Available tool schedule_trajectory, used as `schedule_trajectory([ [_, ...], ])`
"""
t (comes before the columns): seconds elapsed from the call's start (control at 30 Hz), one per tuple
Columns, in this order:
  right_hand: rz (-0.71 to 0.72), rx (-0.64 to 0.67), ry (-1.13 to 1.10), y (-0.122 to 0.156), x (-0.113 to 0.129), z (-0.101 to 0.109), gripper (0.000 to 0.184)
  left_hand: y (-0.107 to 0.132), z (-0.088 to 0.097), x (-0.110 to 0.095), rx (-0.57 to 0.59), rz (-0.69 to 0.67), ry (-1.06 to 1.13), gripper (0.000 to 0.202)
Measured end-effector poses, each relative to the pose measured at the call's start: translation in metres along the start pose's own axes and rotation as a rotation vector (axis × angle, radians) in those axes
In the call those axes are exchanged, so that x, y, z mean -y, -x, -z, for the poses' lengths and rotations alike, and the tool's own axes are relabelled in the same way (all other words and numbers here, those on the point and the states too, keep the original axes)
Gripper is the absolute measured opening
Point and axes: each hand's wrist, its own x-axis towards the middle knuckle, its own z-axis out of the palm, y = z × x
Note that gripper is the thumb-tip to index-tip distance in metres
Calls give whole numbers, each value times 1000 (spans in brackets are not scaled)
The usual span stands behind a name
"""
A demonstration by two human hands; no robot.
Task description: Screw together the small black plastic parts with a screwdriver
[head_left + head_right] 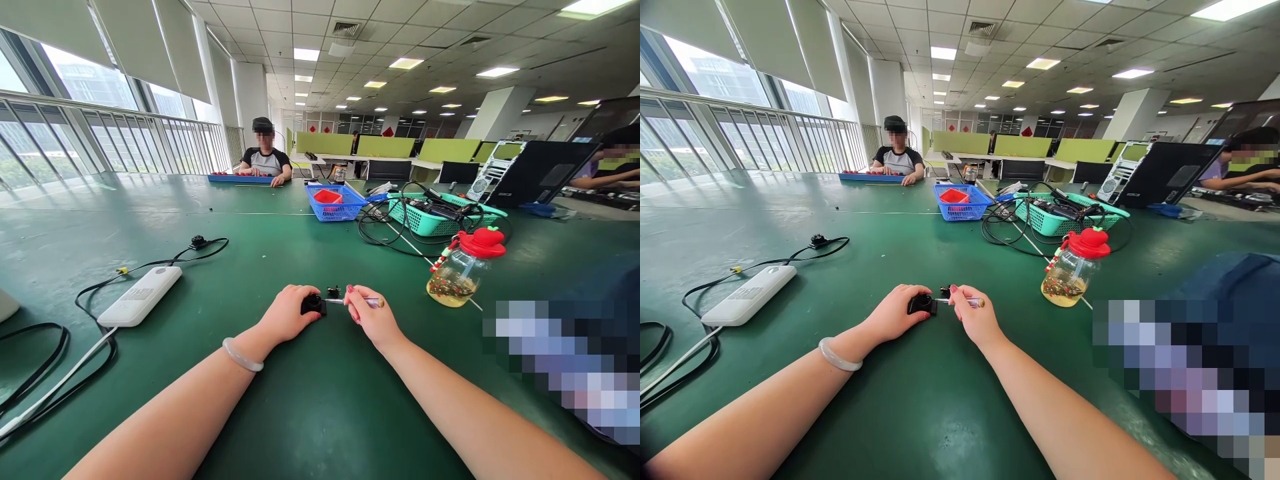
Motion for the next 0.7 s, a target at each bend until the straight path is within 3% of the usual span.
schedule_trajectory([
  [0.23, -18, 153, 75, 0, -2, -2, 43, -2, 0, 1, 2, 6, 22, 40],
  [0.43, 222, 20, 274, 9, 10, -4, 46, -1, -1, 3, 13, 2, 25, 41],
  [0.7, 271, 43, 347, 12, 20, -5, 45, -2, 2, 3, 44, -9, 17, 44],
])
